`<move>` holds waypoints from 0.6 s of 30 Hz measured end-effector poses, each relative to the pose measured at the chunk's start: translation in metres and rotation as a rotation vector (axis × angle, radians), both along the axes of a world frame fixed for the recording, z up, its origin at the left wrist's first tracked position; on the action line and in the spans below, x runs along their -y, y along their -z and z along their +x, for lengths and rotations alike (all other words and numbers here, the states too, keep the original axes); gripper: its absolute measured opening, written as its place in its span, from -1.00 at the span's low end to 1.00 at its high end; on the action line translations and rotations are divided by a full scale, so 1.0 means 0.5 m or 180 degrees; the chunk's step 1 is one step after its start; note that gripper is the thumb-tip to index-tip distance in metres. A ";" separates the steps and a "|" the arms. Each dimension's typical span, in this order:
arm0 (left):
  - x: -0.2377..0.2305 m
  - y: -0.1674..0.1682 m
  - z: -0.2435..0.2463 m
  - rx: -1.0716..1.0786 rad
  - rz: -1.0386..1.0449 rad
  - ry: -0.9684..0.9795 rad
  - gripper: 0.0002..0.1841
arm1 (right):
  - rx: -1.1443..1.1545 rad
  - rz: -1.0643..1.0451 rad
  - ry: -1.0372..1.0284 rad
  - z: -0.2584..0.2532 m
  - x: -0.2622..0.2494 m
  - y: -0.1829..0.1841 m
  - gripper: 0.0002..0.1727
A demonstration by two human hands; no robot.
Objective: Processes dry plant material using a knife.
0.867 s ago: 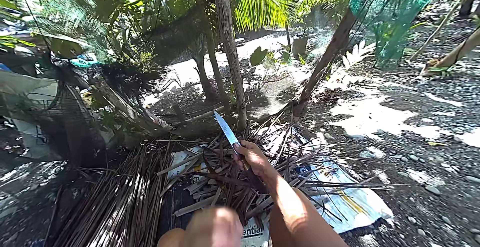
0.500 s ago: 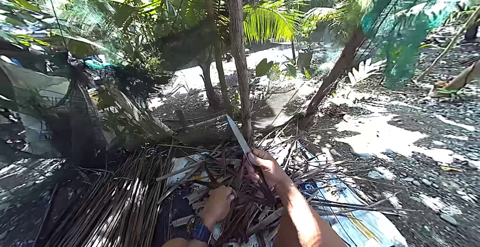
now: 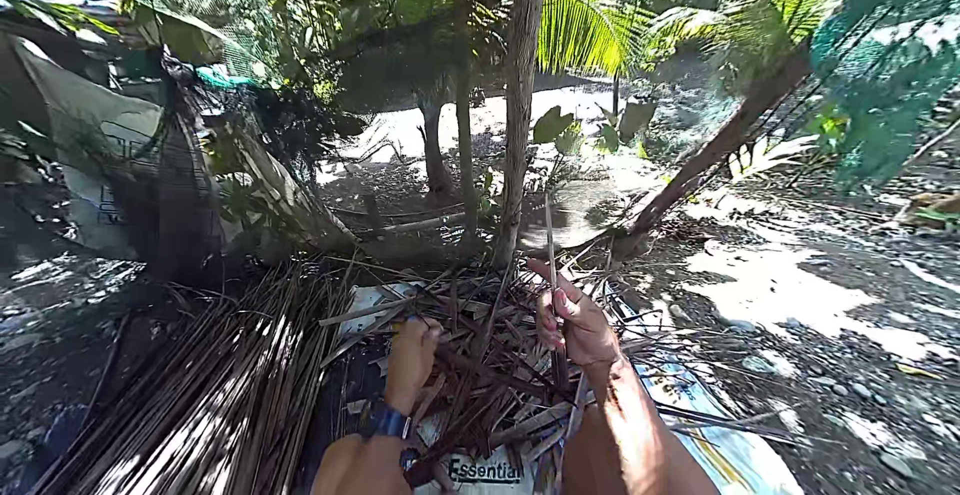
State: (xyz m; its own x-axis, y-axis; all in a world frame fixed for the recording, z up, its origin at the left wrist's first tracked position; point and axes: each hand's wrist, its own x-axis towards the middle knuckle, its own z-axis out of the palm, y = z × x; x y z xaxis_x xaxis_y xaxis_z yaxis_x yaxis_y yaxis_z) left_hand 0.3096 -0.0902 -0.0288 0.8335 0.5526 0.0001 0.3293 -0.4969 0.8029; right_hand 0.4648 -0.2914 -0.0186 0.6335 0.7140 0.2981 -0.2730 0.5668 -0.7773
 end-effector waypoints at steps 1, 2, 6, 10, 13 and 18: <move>-0.002 0.001 -0.002 0.0715 -0.0343 -0.0416 -0.72 | 0.0018 -0.0134 -0.0048 -0.008 -0.003 0.000 -0.27; -0.004 0.001 -0.002 0.1390 -0.0776 -0.0728 -0.75 | 0.0026 -0.0330 -0.0104 -0.018 -0.008 -0.001 -0.40; -0.006 -0.005 0.002 0.2626 -0.2291 -0.1333 -0.80 | -0.0098 -0.1173 -0.0537 -0.060 -0.053 0.009 -0.72; 0.024 -0.005 0.012 0.2535 -0.2791 -0.1450 -0.81 | -0.0310 -0.1565 -0.0746 -0.100 -0.104 0.022 -0.75; 0.044 -0.007 0.017 0.2393 -0.2934 -0.1404 -0.81 | -0.0602 -0.1452 -0.0637 -0.106 -0.125 0.026 -0.57; 0.057 -0.008 0.018 0.2226 -0.3009 -0.1369 -0.81 | -0.1512 -0.1004 -0.0336 -0.102 -0.142 0.020 -0.65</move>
